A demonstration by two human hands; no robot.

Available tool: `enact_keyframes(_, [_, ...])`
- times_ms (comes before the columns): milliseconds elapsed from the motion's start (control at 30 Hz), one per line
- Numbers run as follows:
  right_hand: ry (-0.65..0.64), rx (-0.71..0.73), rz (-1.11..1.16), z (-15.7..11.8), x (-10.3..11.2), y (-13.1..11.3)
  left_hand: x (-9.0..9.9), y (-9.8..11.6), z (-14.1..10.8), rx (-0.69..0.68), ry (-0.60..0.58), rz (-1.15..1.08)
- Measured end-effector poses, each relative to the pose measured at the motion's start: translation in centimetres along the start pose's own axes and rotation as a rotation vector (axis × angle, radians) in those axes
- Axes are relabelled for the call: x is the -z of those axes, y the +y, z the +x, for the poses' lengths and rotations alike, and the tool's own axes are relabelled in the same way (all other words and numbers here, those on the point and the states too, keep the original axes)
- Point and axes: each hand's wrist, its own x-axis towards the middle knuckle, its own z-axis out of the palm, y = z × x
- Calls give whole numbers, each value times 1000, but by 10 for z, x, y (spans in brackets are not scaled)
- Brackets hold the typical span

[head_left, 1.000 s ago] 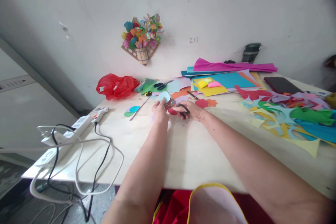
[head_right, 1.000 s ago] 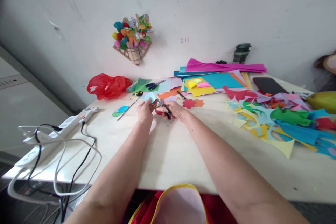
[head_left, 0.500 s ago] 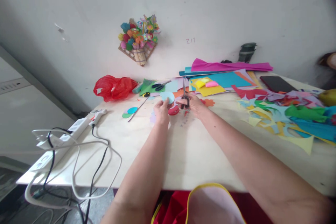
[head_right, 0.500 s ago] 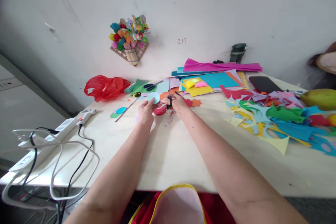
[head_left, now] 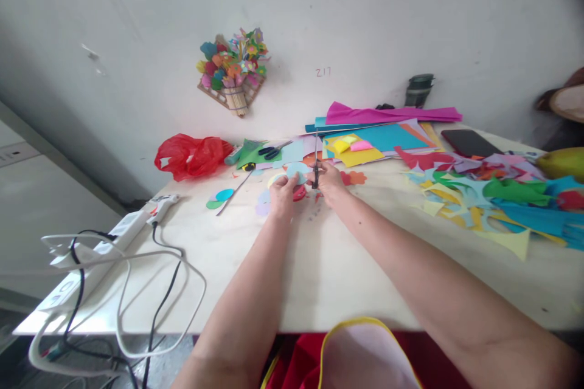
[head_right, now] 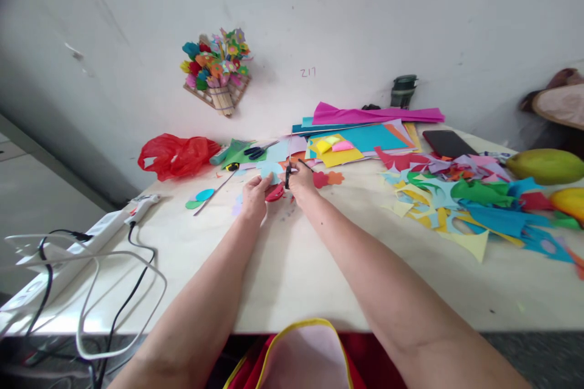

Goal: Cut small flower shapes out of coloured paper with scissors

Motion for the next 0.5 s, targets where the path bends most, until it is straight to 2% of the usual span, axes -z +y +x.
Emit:
enact_keyframes(167, [5,65,-64,2,2,0,1,1,0,30,-5,-17])
enact_keyframes(500, [-85,193,-187,17,17,-2,-1,10,-5,102,-74,-41])
